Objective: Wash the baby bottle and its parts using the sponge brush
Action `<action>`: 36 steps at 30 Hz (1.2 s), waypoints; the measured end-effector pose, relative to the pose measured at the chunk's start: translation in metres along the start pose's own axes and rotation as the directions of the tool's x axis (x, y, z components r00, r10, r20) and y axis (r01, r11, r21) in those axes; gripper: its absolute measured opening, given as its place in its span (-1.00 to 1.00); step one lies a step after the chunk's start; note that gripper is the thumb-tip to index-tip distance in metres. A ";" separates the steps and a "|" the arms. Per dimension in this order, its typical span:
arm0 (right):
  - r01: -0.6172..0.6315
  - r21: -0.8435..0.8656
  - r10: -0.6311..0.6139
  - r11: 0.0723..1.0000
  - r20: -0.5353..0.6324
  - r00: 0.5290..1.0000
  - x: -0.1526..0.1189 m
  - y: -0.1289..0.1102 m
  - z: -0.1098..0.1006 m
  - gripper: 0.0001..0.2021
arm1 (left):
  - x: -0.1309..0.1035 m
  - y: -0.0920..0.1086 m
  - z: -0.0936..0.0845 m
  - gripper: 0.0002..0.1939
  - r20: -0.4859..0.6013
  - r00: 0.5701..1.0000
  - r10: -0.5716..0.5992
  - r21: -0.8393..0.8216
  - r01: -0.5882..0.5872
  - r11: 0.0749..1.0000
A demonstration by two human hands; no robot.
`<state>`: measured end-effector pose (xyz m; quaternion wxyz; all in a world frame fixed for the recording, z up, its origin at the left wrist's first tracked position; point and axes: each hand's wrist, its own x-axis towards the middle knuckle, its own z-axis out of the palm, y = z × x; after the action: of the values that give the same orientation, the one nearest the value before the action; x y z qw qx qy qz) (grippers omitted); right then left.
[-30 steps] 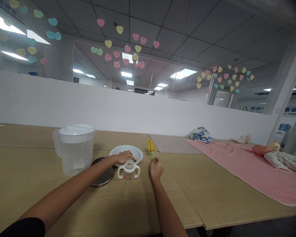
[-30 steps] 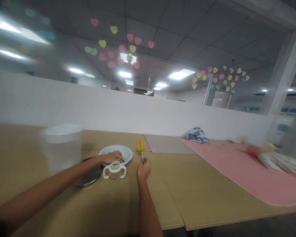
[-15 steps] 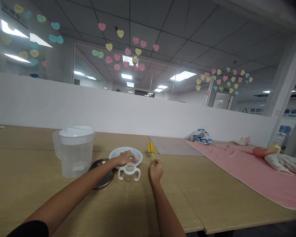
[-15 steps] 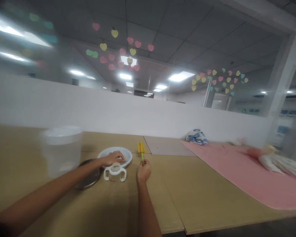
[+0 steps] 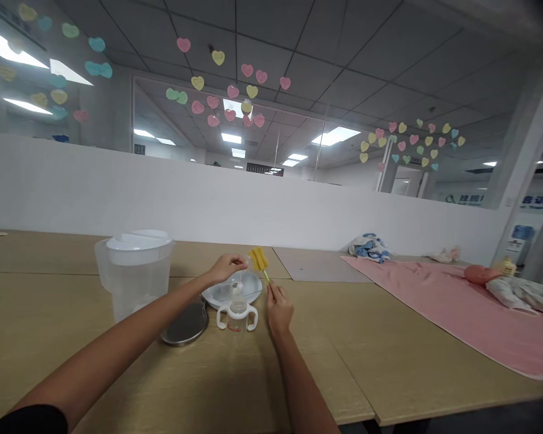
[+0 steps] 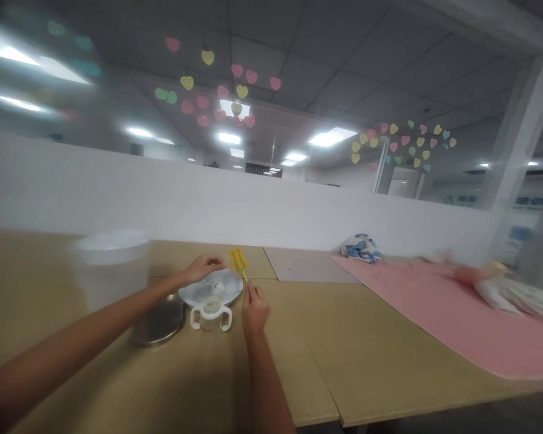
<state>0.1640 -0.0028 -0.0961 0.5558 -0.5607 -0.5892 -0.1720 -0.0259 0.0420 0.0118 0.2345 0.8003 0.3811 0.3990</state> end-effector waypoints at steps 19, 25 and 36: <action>0.307 -0.139 -0.317 0.942 -0.056 0.947 0.007 0.003 -0.007 -0.67 | -0.002 0.016 -0.035 -0.65 -0.249 0.956 -0.158 -0.225 0.102 0.969; -0.007 -0.098 -0.012 0.995 -0.191 0.982 0.008 0.003 -0.003 -0.65 | -0.017 0.002 -0.041 -0.93 -0.333 0.909 -0.249 -0.078 0.237 0.968; -0.095 -0.036 0.089 0.995 -0.144 0.985 0.008 -0.002 -0.004 -0.63 | -0.082 -0.040 -0.047 -0.90 -0.280 0.868 -0.410 0.165 0.464 0.871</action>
<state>0.1656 -0.0029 -0.0870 0.5918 -0.5853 -0.5176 -0.1982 -0.1131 0.0042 -0.0267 0.1795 0.6608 0.6211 0.3813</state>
